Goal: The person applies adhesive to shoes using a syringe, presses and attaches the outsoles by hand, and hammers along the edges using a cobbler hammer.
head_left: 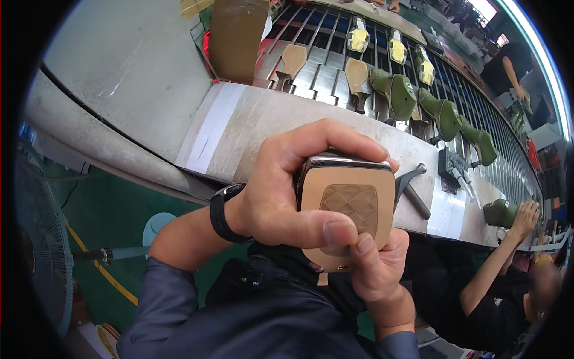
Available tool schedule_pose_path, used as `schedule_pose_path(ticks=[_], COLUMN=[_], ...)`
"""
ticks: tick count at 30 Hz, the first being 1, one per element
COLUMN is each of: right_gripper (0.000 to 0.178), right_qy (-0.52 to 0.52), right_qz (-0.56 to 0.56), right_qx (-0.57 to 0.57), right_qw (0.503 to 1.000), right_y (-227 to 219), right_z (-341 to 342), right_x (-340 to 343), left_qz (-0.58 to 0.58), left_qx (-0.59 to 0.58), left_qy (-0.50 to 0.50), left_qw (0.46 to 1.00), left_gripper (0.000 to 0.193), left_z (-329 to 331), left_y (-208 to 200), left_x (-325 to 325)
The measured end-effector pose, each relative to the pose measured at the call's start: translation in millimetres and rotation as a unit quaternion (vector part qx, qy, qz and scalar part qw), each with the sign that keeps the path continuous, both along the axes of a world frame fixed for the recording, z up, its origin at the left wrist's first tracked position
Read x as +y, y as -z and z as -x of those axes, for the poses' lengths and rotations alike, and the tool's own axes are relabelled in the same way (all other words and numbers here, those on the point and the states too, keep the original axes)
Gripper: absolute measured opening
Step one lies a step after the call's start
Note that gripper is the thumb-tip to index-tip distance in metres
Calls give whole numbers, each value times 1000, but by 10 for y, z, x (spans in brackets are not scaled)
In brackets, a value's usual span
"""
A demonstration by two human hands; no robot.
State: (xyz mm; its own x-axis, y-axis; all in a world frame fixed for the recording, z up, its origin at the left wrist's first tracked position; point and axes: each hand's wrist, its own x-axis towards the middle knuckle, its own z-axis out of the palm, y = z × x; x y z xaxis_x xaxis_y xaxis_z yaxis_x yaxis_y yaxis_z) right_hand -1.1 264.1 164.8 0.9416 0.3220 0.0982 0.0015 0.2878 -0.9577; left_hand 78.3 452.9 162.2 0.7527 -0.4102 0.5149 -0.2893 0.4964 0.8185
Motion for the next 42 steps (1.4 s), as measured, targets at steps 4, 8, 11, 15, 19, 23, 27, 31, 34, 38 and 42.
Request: schedule_pose_path(ticks=[4, 8, 11, 15, 19, 23, 27, 31, 34, 38, 42], right_gripper=[32, 32, 32, 32, 32, 32, 31, 31, 30, 30, 30], right_qy=[7, 2, -5, 0, -6, -5, -12, 5, 7, 3, 3], right_qz=[15, 15, 16, 29, 29, 22, 16, -1, -14, -8, -27], right_qx=[-28, -13, 8, 2, 8, 6, 8, 11, 15, 19, 24], right_qw=[999, 1000, 1000, 1000, 1000, 1000, 1000, 1000, 1000, 1000, 999], right_y=[5, -16, 2, -27, 5, 37, 35, 115, 142, 78, 160], right_z=[-18, -15, -8, -9, -4, -12, -25, -15, -13, -18, -8], right_x=[13, 37, 32, 65, 74, 77, 95, 122, 129, 168, 182], left_qz=[-4, -2, 0, 2, -3, -3, 1, 1, -2, -2, -9], left_qx=[-19, -23, -9, 21, 15, 13, 11, 20, 25, 36, 38], left_qy=[-2, -3, -3, 0, 5, 3, 4, 0, -5, -10, -13], left_qw=[1000, 1000, 1000, 1000, 1000, 1000, 1000, 1000, 1000, 999, 999], left_gripper=[83, 81, 78, 71, 66, 63, 63, 62, 60, 56, 56], left_z=[-10, -11, 11, 40, 31, 29, 19, 21, 23, 26, 23], left_y=[17, 26, 8, -18, -13, -6, 2, -1, -27, -34, -45], left_x=[16, 34, 52, 77, 115, 118, 136, 140, 150, 169, 193])
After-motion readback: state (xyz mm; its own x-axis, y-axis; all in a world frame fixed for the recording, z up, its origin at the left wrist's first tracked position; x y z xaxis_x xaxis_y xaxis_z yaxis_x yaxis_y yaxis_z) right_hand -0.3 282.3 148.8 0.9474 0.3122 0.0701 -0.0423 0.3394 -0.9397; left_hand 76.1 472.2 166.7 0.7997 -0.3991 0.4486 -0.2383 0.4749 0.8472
